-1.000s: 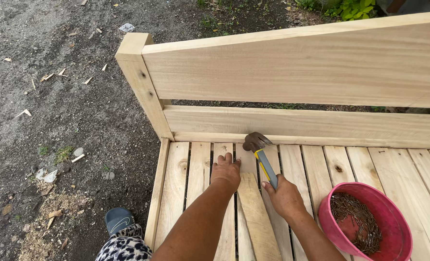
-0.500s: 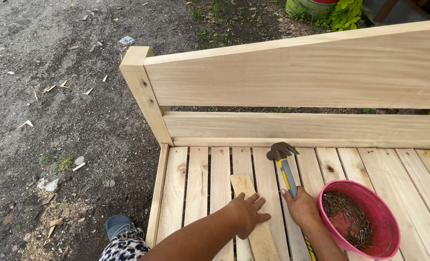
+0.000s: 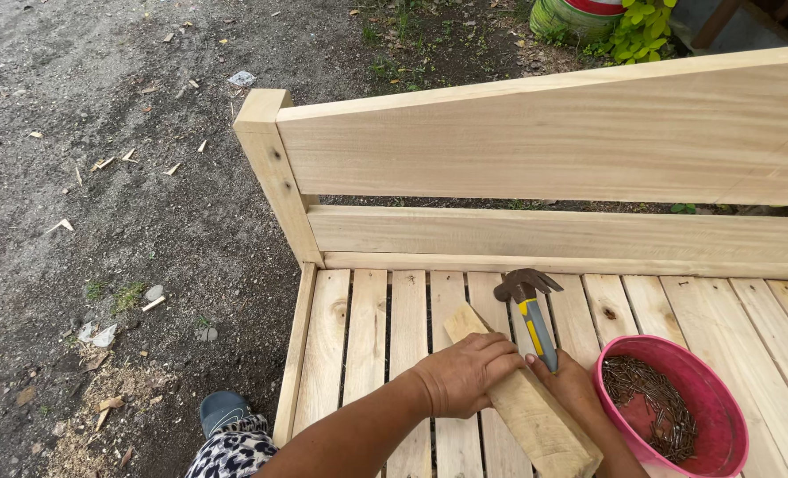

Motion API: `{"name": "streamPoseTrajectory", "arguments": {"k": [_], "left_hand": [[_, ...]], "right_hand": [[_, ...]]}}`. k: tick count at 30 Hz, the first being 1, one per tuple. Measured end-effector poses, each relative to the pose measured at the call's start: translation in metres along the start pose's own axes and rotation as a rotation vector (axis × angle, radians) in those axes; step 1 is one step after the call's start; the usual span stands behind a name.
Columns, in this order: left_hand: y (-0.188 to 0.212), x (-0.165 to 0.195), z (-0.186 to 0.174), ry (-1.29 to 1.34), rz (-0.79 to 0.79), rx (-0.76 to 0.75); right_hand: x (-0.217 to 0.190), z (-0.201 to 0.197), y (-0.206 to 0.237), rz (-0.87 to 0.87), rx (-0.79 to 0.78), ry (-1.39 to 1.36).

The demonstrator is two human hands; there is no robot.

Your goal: The person hammers nails into a wooden frame using a hammer and a small wooden block as a guide. They repeatedly pick nails from a pink container and drive them into the frame to secure the pieces together.

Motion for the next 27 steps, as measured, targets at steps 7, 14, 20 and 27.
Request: {"name": "streamPoseTrajectory", "arguments": {"k": [7,14,20,27], "left_hand": [[-0.009,-0.001,-0.016,0.268,-0.098,0.343],[0.002,-0.02,-0.027,0.466,-0.36,0.432],[0.011,-0.045,-0.024,0.56,-0.567,0.391],[0.012,-0.051,-0.031,0.58,-0.602,0.611]], "right_hand": [[0.018,0.032,-0.017,0.264,-0.355,-0.701],[-0.023,0.002,0.022,0.084,-0.059,-0.035],[-0.044,-0.009,0.045,0.146,-0.02,-0.061],[-0.042,-0.004,0.046,0.063,0.071,0.093]]}}
Point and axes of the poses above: each hand's wrist, its own y-axis away from the middle knuckle, its own z-axis out of the palm, x = y × z, the point moved 5 cm from there along -y, towards the middle knuckle, and after that the axes turned 7 degrees about z, right-handed, at the moved point
